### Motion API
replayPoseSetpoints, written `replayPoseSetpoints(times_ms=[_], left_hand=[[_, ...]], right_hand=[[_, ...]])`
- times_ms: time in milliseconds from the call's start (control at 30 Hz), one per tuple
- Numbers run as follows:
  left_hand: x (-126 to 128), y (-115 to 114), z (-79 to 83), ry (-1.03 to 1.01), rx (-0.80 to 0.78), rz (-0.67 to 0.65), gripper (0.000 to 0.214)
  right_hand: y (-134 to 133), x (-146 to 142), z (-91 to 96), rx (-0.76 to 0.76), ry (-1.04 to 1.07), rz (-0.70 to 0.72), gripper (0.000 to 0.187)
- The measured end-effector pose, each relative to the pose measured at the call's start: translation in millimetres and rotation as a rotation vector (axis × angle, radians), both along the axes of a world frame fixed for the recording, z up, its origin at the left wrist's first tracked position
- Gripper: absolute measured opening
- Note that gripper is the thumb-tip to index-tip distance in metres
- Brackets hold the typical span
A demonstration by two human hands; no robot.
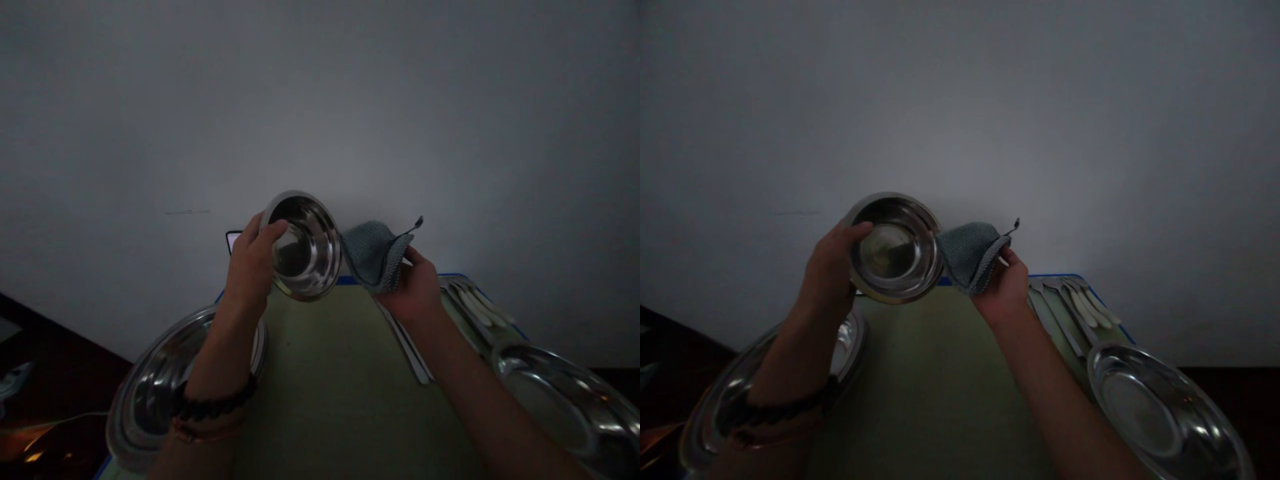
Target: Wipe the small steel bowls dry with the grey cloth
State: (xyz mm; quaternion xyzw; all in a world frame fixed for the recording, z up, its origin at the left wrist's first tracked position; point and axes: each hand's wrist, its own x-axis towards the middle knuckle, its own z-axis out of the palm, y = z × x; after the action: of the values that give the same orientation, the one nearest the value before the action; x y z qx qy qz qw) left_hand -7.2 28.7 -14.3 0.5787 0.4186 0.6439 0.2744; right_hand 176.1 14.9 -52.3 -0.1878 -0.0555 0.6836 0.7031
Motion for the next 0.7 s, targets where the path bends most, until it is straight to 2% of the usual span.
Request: replayPoseSetpoints(times_ms=[133, 233, 333, 433, 567, 700], left_hand=[[0.0, -0.6, -0.3, -0.012, -0.021, -0.006, 0.027], [1.8, -1.8, -1.3, -0.023, -0.024, -0.027, 0.027], [6.0, -2.5, -3.1, -0.002, -0.038, -0.102, 0.027], [10.2, -2.6, -5.2, 0.032, -0.060, -0.148, 0.029], [12.3, -2.2, -7.6, 0.090, -0.065, -0.103, 0.035], [14.1, 0.5, -12.2, 0.147, -0.085, -0.044, 0.037]], right_hand=[[-0.8, 3.5, 0.8, 0.082, -0.007, 0.009, 0.023], [-3.2, 3.0, 6.0, 0.114, -0.034, -0.101, 0.020], [-6.8, 1.5, 11.5, 0.167, -0.051, -0.218, 0.021], [-8.2, 0.0, 13.0, 0.201, -0.090, -0.196, 0.026], [-2.6, -0.8, 6.1, 0.087, -0.154, -0.058, 0.027], [11.4, 6.7, -8.0, -0.024, -0.196, -0.102, 0.024]])
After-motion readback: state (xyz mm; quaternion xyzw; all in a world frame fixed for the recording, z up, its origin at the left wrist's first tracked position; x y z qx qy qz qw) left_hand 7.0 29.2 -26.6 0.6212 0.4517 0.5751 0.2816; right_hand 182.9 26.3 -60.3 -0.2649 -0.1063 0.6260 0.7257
